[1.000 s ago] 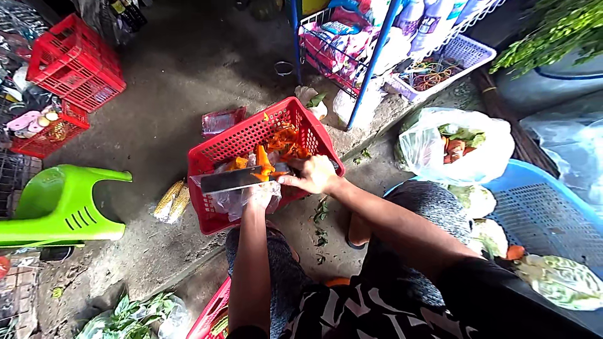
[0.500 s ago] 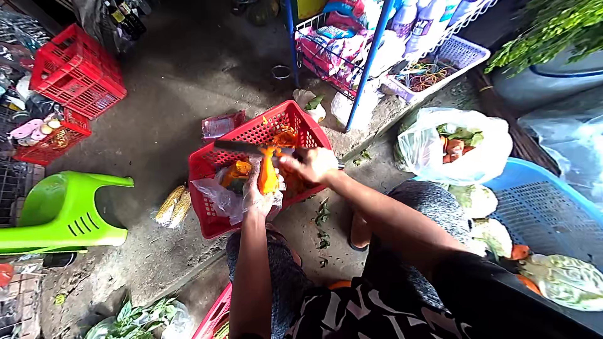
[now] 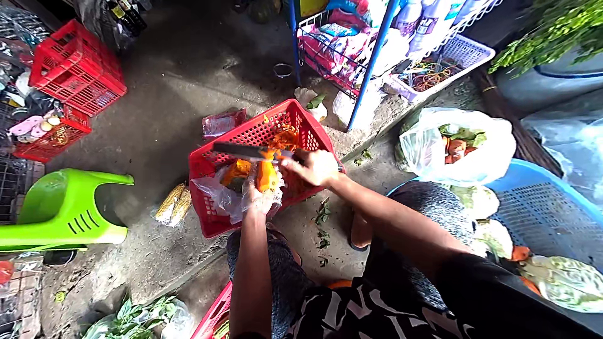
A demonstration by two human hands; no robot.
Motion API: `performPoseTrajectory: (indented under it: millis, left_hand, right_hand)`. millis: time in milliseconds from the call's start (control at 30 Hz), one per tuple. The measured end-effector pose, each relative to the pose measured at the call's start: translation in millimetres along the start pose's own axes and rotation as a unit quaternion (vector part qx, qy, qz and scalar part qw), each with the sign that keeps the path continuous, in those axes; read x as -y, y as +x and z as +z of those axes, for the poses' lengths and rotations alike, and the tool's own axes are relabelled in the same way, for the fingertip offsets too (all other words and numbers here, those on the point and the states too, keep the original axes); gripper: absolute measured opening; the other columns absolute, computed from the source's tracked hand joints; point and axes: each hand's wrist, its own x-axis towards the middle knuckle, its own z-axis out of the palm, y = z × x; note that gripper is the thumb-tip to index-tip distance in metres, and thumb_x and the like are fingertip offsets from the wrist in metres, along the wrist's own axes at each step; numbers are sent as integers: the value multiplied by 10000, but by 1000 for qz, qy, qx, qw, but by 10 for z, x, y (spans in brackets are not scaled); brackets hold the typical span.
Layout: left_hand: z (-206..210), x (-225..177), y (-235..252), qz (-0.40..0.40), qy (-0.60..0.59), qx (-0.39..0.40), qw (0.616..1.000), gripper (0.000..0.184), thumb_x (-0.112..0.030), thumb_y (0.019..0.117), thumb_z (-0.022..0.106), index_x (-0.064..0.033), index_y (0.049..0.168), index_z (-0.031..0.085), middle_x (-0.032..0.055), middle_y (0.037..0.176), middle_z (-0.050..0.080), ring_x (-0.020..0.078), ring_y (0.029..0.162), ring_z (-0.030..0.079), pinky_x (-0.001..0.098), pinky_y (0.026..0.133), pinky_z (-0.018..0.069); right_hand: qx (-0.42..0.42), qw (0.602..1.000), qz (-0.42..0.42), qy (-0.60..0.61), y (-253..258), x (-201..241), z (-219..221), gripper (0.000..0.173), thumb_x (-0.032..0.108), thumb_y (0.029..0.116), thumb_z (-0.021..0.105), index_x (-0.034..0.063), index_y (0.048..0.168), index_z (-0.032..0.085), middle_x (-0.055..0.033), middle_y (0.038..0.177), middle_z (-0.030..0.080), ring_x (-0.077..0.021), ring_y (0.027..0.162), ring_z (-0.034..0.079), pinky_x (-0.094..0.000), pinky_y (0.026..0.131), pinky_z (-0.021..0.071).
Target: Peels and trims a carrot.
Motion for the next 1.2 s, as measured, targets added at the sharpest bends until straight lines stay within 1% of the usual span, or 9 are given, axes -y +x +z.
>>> performPoseTrajectory:
  millis: [67, 200, 400, 500, 667, 767, 867, 1033, 1200]
  left_hand:
    - [-53, -27, 77, -1, -15, 52, 999, 430, -452, 1084, 355, -93, 1138, 585, 93, 872, 661, 184, 701, 677, 301, 595, 586]
    - [-61, -53, 161, 47, 14, 28, 998, 537, -629, 1035, 312, -157, 1107, 559, 36, 831, 629, 134, 668, 640, 276, 570, 557]
    - [-133, 53, 196, 124, -69, 60, 988, 287, -350, 1095, 428, -124, 1138, 599, 46, 961, 682, 137, 905, 681, 313, 811, 584]
    - [-112, 21, 115, 126, -87, 57, 987, 279, -310, 1105, 390, -119, 1111, 594, 44, 943, 685, 143, 894, 686, 324, 796, 590]
    - [-13, -104, -2, 65, -63, 39, 995, 238, -185, 1110, 278, -104, 1189, 487, 66, 1006, 624, 173, 927, 643, 346, 826, 566]
    - [-183, -133, -1, 67, 47, 128, 988, 193, 34, 984, 384, -55, 1041, 545, 70, 853, 684, 170, 778, 686, 322, 732, 595]
    - [-395, -125, 123, 53, 149, 233, 960, 193, 51, 806, 630, -51, 968, 654, 42, 832, 713, 135, 774, 685, 299, 741, 581]
    - [-248, -8, -18, 89, 295, 136, 942, 169, 13, 1030, 443, -49, 1143, 551, -11, 870, 591, 45, 754, 582, 217, 692, 523]
    - [-216, 69, 24, 47, 327, 116, 937, 202, 16, 1036, 414, -67, 932, 566, -48, 661, 552, 17, 555, 516, 171, 536, 469]
  right_hand:
    - [-2, 998, 64, 21, 96, -59, -37, 796, 799, 947, 386, 103, 1157, 711, -222, 947, 726, -467, 949, 695, -710, 799, 498]
    - [25, 996, 9, 85, -99, 81, -70, 696, 699, 999, 423, 72, 1065, 719, -191, 871, 700, -414, 889, 686, -670, 783, 494]
    - [46, 992, -106, 47, -261, 162, 76, 868, 827, 912, 374, 45, 1049, 725, -189, 866, 707, -396, 904, 695, -643, 794, 498]
    - [41, 995, -89, -1, -215, 149, 65, 917, 862, 891, 355, 46, 1100, 719, -210, 928, 719, -422, 955, 697, -648, 812, 495]
    - [-58, 986, -149, 38, -205, 33, -46, 939, 861, 879, 366, 23, 1074, 744, -187, 825, 714, -400, 832, 705, -637, 735, 509]
    - [-92, 972, -211, 39, -190, -52, -139, 943, 875, 867, 357, 24, 989, 747, -145, 723, 677, -344, 700, 676, -590, 632, 497]
    - [-89, 970, -227, -8, -209, -76, -190, 977, 914, 840, 332, 37, 953, 747, -139, 715, 672, -340, 703, 679, -577, 618, 499]
    - [-87, 966, -236, -64, -246, -55, -98, 930, 903, 845, 354, 42, 862, 707, -139, 702, 658, -350, 711, 686, -565, 606, 507]
    - [-144, 953, -259, -62, -171, -130, 31, 917, 859, 878, 363, 12, 856, 715, -148, 679, 656, -350, 671, 688, -551, 578, 520]
